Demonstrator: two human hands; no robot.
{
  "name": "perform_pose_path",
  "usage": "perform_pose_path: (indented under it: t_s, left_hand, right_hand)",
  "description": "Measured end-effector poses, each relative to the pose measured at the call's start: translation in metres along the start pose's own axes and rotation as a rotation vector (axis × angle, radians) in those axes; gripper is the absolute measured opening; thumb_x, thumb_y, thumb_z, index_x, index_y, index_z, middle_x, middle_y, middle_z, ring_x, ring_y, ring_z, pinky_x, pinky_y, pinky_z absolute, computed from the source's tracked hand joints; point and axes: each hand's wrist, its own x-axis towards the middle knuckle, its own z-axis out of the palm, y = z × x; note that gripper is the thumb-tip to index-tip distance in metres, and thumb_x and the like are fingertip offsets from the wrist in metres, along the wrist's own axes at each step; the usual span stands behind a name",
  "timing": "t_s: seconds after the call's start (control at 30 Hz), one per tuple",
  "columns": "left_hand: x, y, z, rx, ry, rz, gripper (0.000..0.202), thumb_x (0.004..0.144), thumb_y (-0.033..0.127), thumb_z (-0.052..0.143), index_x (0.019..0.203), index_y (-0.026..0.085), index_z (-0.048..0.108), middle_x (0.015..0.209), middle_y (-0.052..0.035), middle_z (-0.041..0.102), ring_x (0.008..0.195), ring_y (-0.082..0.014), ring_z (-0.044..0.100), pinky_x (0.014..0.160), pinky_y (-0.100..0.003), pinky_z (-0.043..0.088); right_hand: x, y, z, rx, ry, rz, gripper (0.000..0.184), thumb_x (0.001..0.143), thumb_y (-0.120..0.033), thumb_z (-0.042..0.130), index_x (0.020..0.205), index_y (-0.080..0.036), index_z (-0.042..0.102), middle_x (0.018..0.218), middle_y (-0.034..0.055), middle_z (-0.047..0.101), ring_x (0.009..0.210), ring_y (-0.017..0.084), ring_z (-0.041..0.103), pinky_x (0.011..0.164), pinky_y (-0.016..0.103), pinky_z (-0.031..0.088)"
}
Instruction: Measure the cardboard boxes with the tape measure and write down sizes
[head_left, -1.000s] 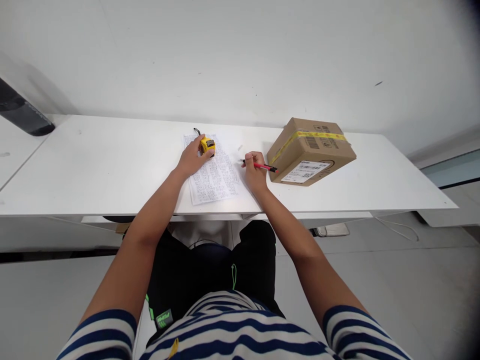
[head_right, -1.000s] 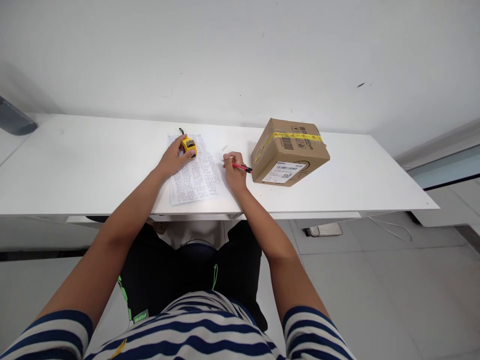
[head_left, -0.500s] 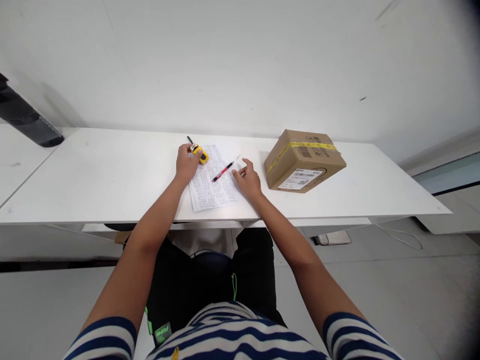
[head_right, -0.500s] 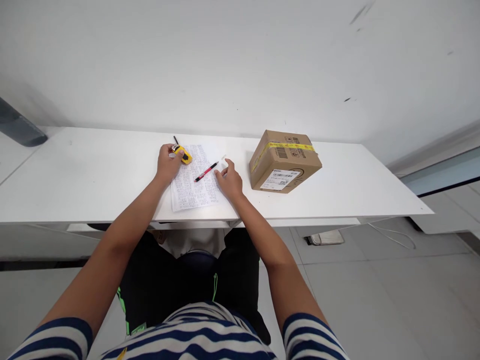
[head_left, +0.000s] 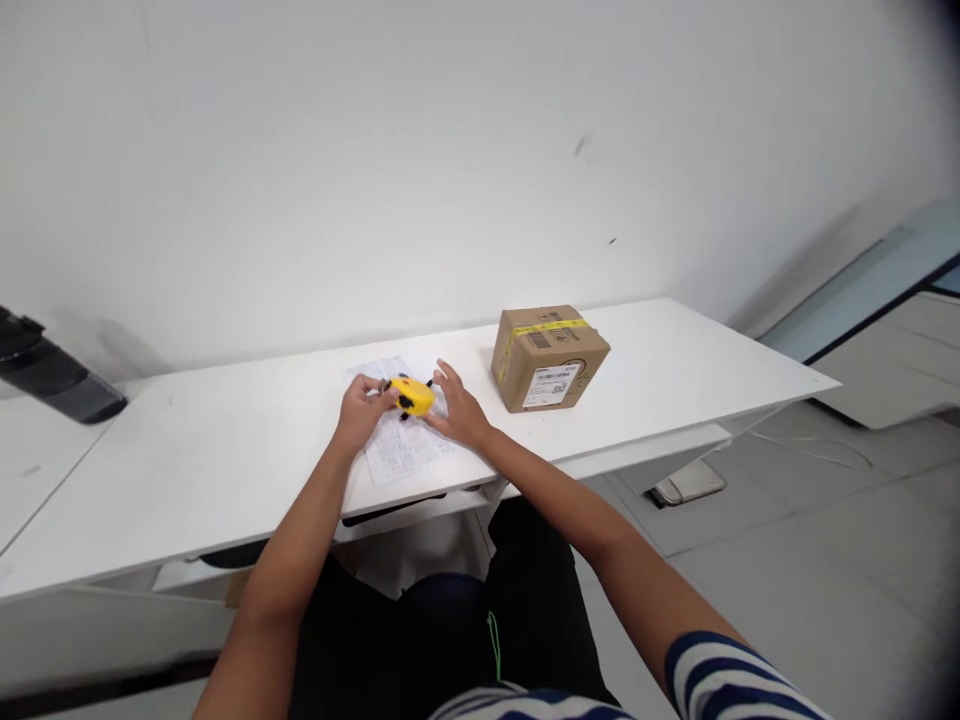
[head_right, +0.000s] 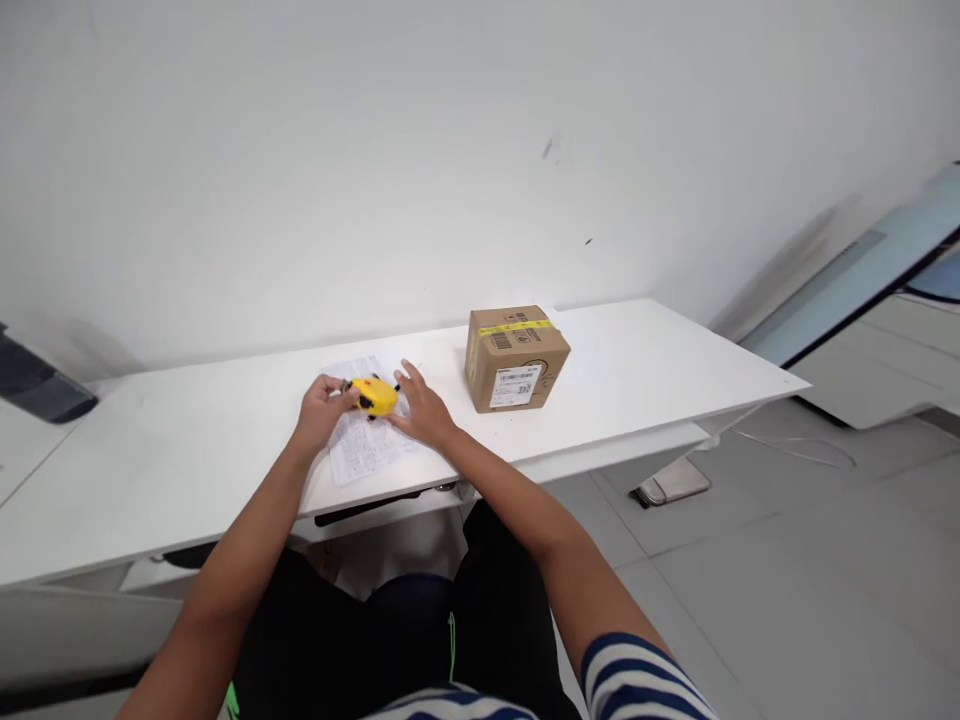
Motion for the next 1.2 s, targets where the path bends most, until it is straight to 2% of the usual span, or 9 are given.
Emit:
perform_pose_path:
  t_s: [0.1,0.2,0.37,0.47,0.57,0.67,0.8,0.97,1.2]
  left_hand:
    - [-0.012,0.005,0.012,-0.11,-0.214,-0.155,0.057,0.054,0.053,0.093,0.077,0.02,0.052,0.073,0.004,0.066,0.063,-0.0117,0.065,0.062,-0.029,0.059]
    - [-0.013,0.008,0.017,-0.17,-0.225,-0.232,0.061,0.05,0.053,0.096,0.073,0.018,0.052,0.069,0.0033,0.065,0.065,-0.0112,0.065,0.062,-0.025,0.057]
    - [0.003,0.011,0.005,-0.297,-0.035,-0.199,0.052,0.05,0.038,0.098,0.075,0.016,0.058,0.081,-0.0002,0.072,0.074,-0.0108,0.067,0.065,-0.022,0.055]
    - [0.015,0.008,-0.007,-0.416,0.161,-0.201,0.044,0.052,0.026,0.096,0.075,0.016,0.06,0.073,0.0021,0.068,0.067,-0.0084,0.064,0.061,-0.019,0.052]
    - [0.02,0.004,-0.014,-0.485,0.264,-0.206,0.035,0.057,0.016,0.091,0.074,0.016,0.06,0.069,0.0034,0.066,0.062,-0.0072,0.061,0.058,-0.019,0.052]
    - [0.02,0.001,-0.016,-0.497,0.293,-0.219,0.03,0.061,0.012,0.087,0.074,0.016,0.06,0.069,0.003,0.066,0.061,-0.0071,0.06,0.056,-0.019,0.051]
    - [0.022,-0.004,-0.015,-0.49,0.305,-0.216,0.028,0.064,0.01,0.086,0.075,0.016,0.06,0.067,0.0034,0.064,0.058,-0.0062,0.057,0.054,-0.018,0.05]
    - [0.022,-0.008,-0.014,-0.408,0.358,-0.274,0.033,0.061,0.008,0.087,0.072,0.017,0.057,0.061,0.0042,0.058,0.055,-0.0059,0.052,0.053,-0.018,0.046]
    - [0.018,-0.012,-0.008,-0.289,0.414,-0.219,0.032,0.061,0.013,0.081,0.08,0.02,0.057,0.069,0.0035,0.056,0.061,-0.01,0.052,0.054,-0.022,0.041]
  right_hand:
    - [0.0,0.003,0.0,-0.03,-0.089,-0.031,0.063,0.09,-0.038,0.065,0.147,-0.019,0.047,0.151,0.0211,0.052,0.119,0.029,0.068,0.094,0.041,0.058]
    - [0.003,0.003,-0.001,-0.079,-0.163,-0.004,0.048,0.09,-0.033,0.066,0.134,-0.017,0.058,0.132,0.0147,0.069,0.109,0.026,0.072,0.093,0.036,0.056]
    - [0.009,-0.004,-0.011,-0.165,-0.196,0.076,0.046,0.09,-0.026,0.062,0.136,-0.019,0.058,0.119,0.01,0.077,0.103,0.024,0.074,0.089,0.032,0.054]
    - [0.01,-0.009,-0.019,-0.207,-0.235,0.166,0.048,0.092,-0.023,0.057,0.14,-0.022,0.057,0.116,0.0076,0.078,0.105,0.024,0.074,0.089,0.031,0.053]
    - [0.01,-0.014,-0.024,-0.251,-0.338,0.205,0.054,0.092,-0.023,0.057,0.146,-0.024,0.053,0.119,0.0071,0.078,0.108,0.026,0.073,0.088,0.032,0.052]
    - [0.011,-0.018,-0.025,-0.277,-0.415,0.192,0.056,0.092,-0.025,0.056,0.148,-0.028,0.051,0.123,0.0057,0.076,0.11,0.027,0.072,0.088,0.033,0.051]
    - [0.01,-0.019,-0.026,-0.298,-0.425,0.236,0.059,0.091,-0.024,0.053,0.15,-0.029,0.048,0.116,0.0041,0.078,0.106,0.026,0.073,0.085,0.031,0.051]
    - [0.008,-0.022,-0.028,-0.303,-0.484,0.163,0.051,0.093,-0.028,0.052,0.144,-0.029,0.054,0.115,0.0044,0.078,0.104,0.026,0.073,0.082,0.031,0.05]
    - [0.01,-0.028,-0.026,-0.294,-0.546,0.221,0.068,0.09,-0.031,0.055,0.156,-0.024,0.038,0.114,0.0078,0.078,0.097,0.03,0.074,0.078,0.033,0.051]
